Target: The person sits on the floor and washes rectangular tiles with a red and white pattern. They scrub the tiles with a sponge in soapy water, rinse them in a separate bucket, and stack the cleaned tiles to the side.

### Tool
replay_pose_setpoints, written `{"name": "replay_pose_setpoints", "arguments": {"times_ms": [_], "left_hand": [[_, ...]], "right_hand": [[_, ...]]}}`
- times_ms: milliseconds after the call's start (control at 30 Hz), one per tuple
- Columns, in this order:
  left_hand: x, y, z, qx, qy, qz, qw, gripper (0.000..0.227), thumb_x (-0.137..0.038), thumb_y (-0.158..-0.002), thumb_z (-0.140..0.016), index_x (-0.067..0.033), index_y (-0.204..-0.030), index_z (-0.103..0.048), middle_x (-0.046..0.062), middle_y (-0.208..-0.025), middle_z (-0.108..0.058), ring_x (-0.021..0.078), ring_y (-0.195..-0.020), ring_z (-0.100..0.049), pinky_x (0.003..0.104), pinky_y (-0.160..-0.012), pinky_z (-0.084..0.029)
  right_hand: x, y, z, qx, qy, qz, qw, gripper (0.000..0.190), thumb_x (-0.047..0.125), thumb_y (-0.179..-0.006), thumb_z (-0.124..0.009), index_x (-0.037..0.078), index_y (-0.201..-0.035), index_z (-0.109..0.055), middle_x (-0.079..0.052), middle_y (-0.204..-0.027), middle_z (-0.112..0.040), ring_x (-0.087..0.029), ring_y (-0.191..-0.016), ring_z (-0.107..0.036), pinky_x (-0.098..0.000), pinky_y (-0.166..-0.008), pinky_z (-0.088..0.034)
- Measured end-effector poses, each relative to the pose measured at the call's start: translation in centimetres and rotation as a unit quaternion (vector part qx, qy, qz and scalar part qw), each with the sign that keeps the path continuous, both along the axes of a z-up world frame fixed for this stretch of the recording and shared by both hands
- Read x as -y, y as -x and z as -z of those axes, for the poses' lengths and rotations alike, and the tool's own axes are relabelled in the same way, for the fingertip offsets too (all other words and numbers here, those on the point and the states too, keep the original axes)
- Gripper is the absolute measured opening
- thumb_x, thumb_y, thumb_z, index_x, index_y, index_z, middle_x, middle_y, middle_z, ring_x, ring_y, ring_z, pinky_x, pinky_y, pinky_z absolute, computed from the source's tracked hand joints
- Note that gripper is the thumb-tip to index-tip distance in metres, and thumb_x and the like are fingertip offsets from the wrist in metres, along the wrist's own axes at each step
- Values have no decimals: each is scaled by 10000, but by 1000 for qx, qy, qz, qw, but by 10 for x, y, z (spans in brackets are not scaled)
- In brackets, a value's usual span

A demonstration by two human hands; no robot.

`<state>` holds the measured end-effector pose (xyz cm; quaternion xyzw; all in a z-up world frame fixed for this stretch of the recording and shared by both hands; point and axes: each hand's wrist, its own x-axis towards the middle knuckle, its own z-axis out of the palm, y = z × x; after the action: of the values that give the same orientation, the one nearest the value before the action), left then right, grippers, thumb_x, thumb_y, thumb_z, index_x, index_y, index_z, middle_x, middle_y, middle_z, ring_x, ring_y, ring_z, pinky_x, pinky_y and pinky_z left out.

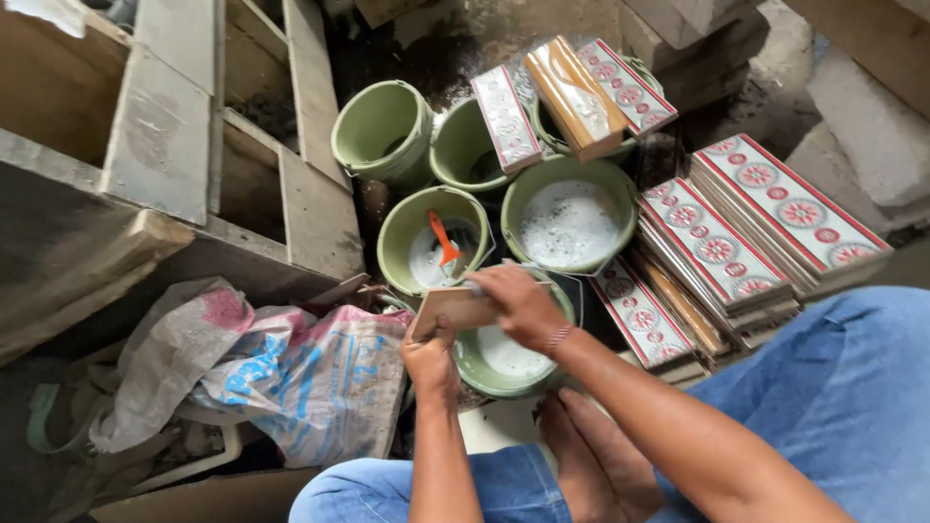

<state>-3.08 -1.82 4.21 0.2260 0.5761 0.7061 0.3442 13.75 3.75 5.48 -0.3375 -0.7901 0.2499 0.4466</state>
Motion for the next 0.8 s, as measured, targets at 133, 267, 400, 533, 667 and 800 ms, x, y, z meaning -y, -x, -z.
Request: {"name": "replay_pose_setpoints", "arguments": {"times_ms": [133,267,400,533,667,800], "left_hand": [[7,19,8,63,-11,9,998,292,32,-910,-693,-79,-1177,-735,78,-977,-738,246,-940,-710,486,-895,-612],[10,69,68,133,-37,14,990,314,-23,-970,-667,-108,-1270,-702,174,-1145,-721,390,-1088,-687,581,-989,-592],[6,57,68,301,-79,-14,950,330,-120,-954,-703,-169,-1279,-677,138,-1158,-732,392,-1071,-708,590,-1029,-549],[4,44,55,386,-105,-12,917,275,-166,-925,-736,-133,-1197,-712,124,-1144,-744,337,-1063,-720,535,-1039,-568],[4,38,63,440,-89,14,894,308,-214,-921,-726,-60,-1187,-696,141,-1173,-737,321,-1117,-700,512,-1087,-540],[12,-4,18,471,28,43,881,442,-241,-969,-684,117,-1213,-599,266,-1089,-696,395,-1031,-684,545,-1038,-546]], "right_hand": [[-6,-11,-2,37,-48,31,998,465,99,-907,-642,190,-1363,-618,-18,-1242,-669,-215,-1245,-599,-445,-1191,-328],[-28,-46,49,57,86,44,994,357,122,-926,-640,201,-1273,-670,-20,-1148,-694,-246,-1172,-643,-448,-1104,-437],[-11,-61,-24,-177,323,110,923,233,115,-981,-614,168,-1187,-711,-88,-951,-728,-230,-926,-703,-433,-934,-542],[-33,-58,0,-284,365,40,886,210,169,-1052,-577,145,-1234,-679,-10,-776,-650,-111,-721,-621,-262,-714,-546],[-48,-57,6,-207,295,51,931,316,122,-917,-787,138,-1221,-704,-37,-974,-742,-115,-913,-649,-350,-924,-540],[-42,-64,-8,-152,267,99,947,357,31,-890,-670,77,-1243,-678,-182,-1103,-738,-333,-1093,-672,-489,-1021,-509]]}}
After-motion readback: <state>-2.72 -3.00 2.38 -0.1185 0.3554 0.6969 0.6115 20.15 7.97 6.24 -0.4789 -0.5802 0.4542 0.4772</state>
